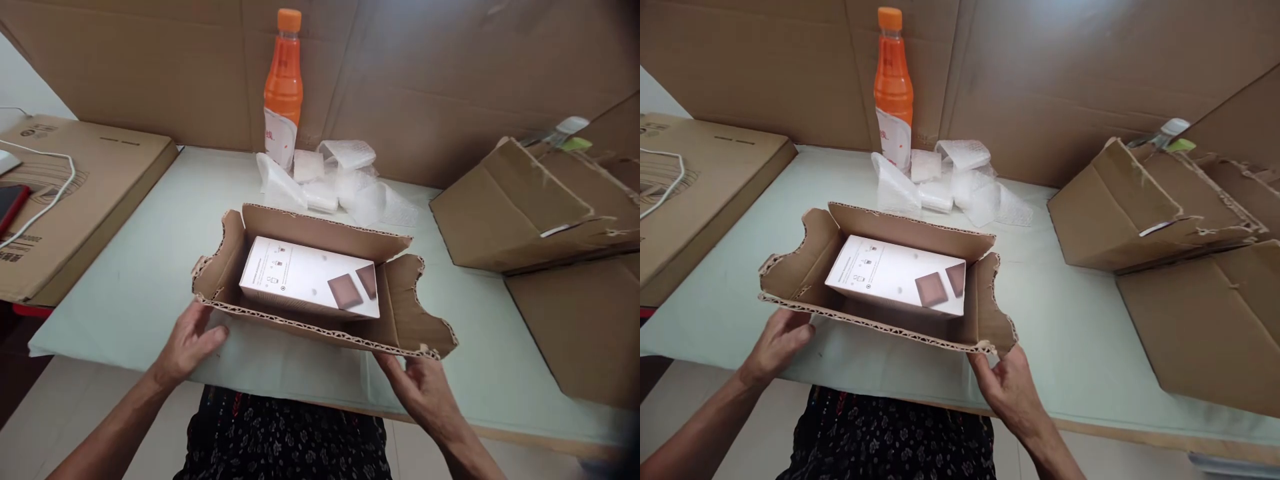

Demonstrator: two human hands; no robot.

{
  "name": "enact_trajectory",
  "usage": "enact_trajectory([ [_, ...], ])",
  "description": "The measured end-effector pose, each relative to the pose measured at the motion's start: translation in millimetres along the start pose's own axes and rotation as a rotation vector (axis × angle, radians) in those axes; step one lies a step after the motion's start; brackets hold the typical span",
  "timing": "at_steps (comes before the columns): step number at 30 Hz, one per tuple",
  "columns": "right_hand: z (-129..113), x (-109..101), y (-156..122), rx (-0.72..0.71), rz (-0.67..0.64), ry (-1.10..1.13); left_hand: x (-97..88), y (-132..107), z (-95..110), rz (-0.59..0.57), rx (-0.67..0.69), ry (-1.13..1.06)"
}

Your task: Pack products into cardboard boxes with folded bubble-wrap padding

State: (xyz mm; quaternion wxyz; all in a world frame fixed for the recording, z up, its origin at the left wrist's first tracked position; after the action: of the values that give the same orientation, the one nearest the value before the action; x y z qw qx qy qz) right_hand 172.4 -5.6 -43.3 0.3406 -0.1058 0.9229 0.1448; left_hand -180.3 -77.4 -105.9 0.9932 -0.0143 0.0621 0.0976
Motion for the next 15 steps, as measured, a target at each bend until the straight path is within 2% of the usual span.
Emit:
enact_trajectory([
  [2,8.2,12.3,-5.4,0.049,-0.019,0.025,13.8,-2.9,0.5,0.026,-0.033,0.056],
  [4,17.1,14.9,-9.7,0.082,-0.003,0.048,26.3,-6.6,4.3,0.063,-0.033,0.102],
  [6,28.2,9.2,-13.3,0.111,0.045,0.051,40.3,-12.0,6.6,0.057,-0.016,0.144],
  [10,48.6,-12.8,-16.6,0.183,0.174,0.039,65.7,-22.1,2.8,-0.039,0.022,0.227],
  [12,54.5,-19.9,-16.2,0.223,0.205,0.055,68.7,-21.8,3.5,-0.054,0.063,0.269],
  [15,60.2,-19.5,-15.4,0.262,0.181,0.103,61.5,-12.4,10.3,-0.051,0.103,0.294],
])
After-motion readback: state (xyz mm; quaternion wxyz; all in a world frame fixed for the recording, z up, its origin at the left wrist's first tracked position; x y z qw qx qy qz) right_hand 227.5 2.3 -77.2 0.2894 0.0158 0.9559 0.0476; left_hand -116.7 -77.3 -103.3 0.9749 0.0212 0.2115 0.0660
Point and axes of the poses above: each hand's wrist, its own y-axis towards the middle knuckle, its own x-axis out of the palm, z = x × y, the point moved 8 cm from there along y, towards the middle knuckle, and after that the axes turned 2 degrees about -z, right-handed, at the moved point
